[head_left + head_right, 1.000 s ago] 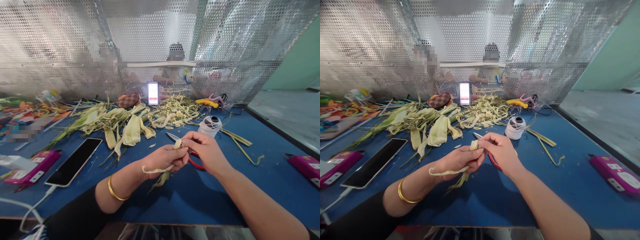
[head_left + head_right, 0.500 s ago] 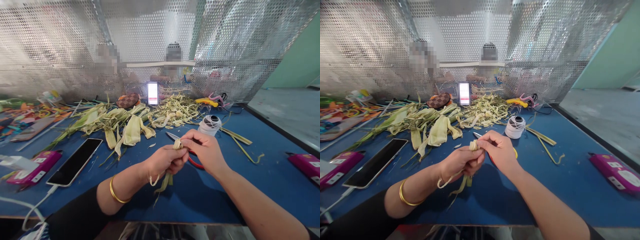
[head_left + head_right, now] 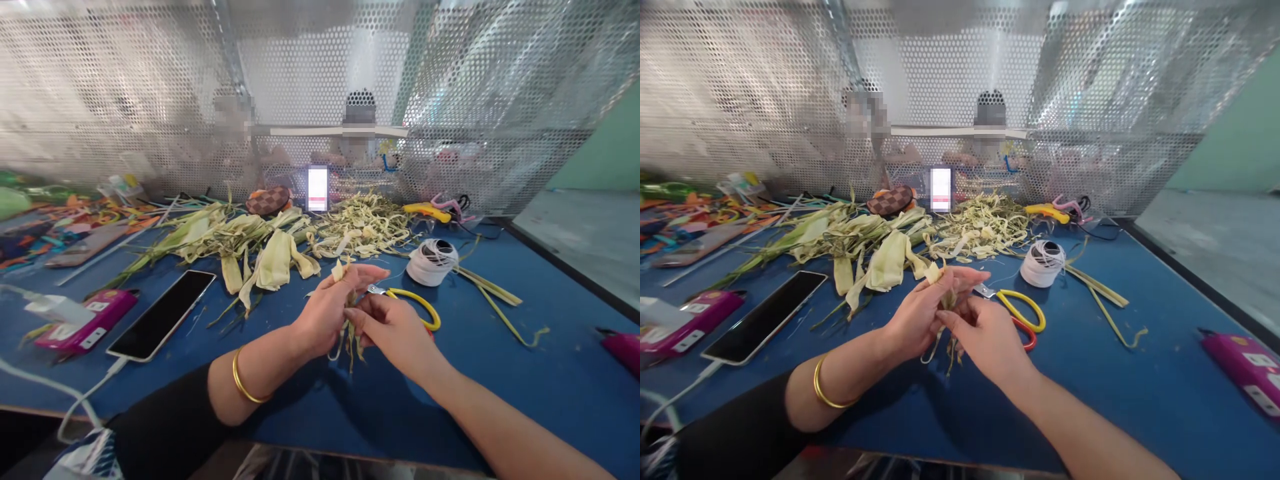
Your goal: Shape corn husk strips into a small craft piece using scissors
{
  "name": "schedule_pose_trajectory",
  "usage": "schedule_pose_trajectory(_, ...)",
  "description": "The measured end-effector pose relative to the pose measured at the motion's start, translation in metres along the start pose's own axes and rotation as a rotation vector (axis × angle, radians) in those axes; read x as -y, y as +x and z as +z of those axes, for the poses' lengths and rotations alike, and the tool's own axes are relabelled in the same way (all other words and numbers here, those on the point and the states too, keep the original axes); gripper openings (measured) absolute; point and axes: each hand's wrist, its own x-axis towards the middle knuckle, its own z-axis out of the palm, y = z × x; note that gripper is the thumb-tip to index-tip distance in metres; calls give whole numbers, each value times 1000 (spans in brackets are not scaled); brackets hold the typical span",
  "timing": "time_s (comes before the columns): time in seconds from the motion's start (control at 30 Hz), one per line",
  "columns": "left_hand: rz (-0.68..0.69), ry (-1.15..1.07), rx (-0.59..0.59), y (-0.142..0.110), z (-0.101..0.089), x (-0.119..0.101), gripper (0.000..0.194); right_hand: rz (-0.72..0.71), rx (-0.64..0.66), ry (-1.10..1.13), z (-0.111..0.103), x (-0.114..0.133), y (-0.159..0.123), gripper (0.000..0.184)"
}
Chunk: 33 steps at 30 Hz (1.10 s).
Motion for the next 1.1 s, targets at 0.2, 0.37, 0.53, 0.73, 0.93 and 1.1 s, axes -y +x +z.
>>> schedule_pose_trajectory(0.2, -26, -61, 10, 0, 1, -2, 32, -49, -42, 113, -2, 1, 7, 29)
schedule_pose_trajectory(0.37, -1, -138, 33, 3, -4, -7, 29, 88, 64, 227, -15, 12, 5, 25)
schedule_pose_trajectory(0.53, -40, -267, 85, 4, -7, -10, 34, 168, 208, 268, -25, 12, 5, 32)
schedule_pose_trajectory(0.73, -20, -376, 42, 5, -9, -20, 39, 244, 224, 362, -16, 5, 9, 42)
schedule_pose_trajectory(0.93, -98, -503, 77, 5, -14, -27, 35, 280, 446, 344, -15, 3, 8, 46)
schedule_pose_trajectory(1.1, -121, -526, 74, 7, -18, -33, 35, 322, 592, 363, -19, 1, 4, 44)
